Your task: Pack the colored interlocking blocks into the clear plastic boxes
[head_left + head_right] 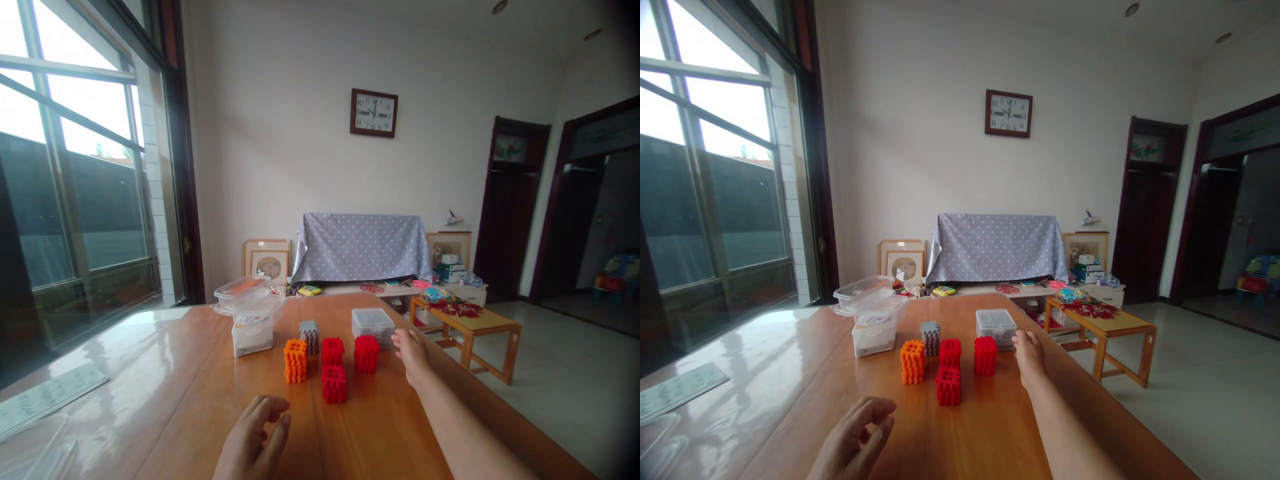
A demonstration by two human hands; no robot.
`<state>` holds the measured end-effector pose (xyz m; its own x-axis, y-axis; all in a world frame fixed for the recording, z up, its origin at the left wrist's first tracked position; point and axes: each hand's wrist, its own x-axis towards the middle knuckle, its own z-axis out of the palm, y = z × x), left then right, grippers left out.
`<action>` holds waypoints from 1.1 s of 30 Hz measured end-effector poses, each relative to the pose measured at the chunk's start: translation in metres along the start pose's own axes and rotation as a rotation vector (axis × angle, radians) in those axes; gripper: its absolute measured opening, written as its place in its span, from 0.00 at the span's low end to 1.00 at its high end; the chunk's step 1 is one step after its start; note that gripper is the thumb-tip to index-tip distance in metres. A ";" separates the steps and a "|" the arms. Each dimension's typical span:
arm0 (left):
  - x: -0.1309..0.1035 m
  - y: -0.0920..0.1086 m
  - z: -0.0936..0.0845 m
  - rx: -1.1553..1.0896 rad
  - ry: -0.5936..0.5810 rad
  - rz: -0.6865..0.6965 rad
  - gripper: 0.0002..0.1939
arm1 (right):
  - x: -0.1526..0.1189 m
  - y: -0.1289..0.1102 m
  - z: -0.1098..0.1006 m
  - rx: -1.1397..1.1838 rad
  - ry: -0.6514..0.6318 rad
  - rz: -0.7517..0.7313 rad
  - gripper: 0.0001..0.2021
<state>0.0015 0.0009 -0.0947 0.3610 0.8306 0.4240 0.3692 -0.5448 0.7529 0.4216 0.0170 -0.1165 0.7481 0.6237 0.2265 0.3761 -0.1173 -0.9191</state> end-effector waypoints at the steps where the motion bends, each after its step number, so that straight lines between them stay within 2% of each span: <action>1: -0.001 0.001 0.000 -0.001 -0.002 -0.003 0.18 | -0.005 0.000 -0.003 0.022 -0.049 0.026 0.26; 3: -0.002 0.001 0.000 0.006 -0.010 -0.004 0.17 | -0.016 0.000 -0.007 0.054 -0.150 0.085 0.23; 7: -0.002 0.000 0.001 0.012 -0.020 -0.001 0.17 | -0.030 0.000 -0.013 0.056 -0.334 0.148 0.25; 15: -0.001 -0.002 0.002 -0.002 -0.056 -0.002 0.12 | -0.033 -0.003 -0.006 0.073 -0.551 0.100 0.35; 21: -0.002 -0.005 0.006 0.007 -0.068 -0.005 0.13 | -0.031 -0.002 -0.002 0.142 -0.638 0.074 0.38; 27: -0.002 -0.006 0.007 0.020 -0.106 0.001 0.12 | -0.031 -0.008 0.001 0.152 -0.671 0.013 0.37; 33: -0.003 -0.001 0.007 0.037 -0.124 -0.025 0.13 | -0.030 -0.011 0.008 0.116 -0.673 0.035 0.36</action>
<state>0.0056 -0.0013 -0.1002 0.4535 0.8246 0.3382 0.4100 -0.5300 0.7424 0.3907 0.0055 -0.1154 0.2417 0.9702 -0.0187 0.2687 -0.0855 -0.9594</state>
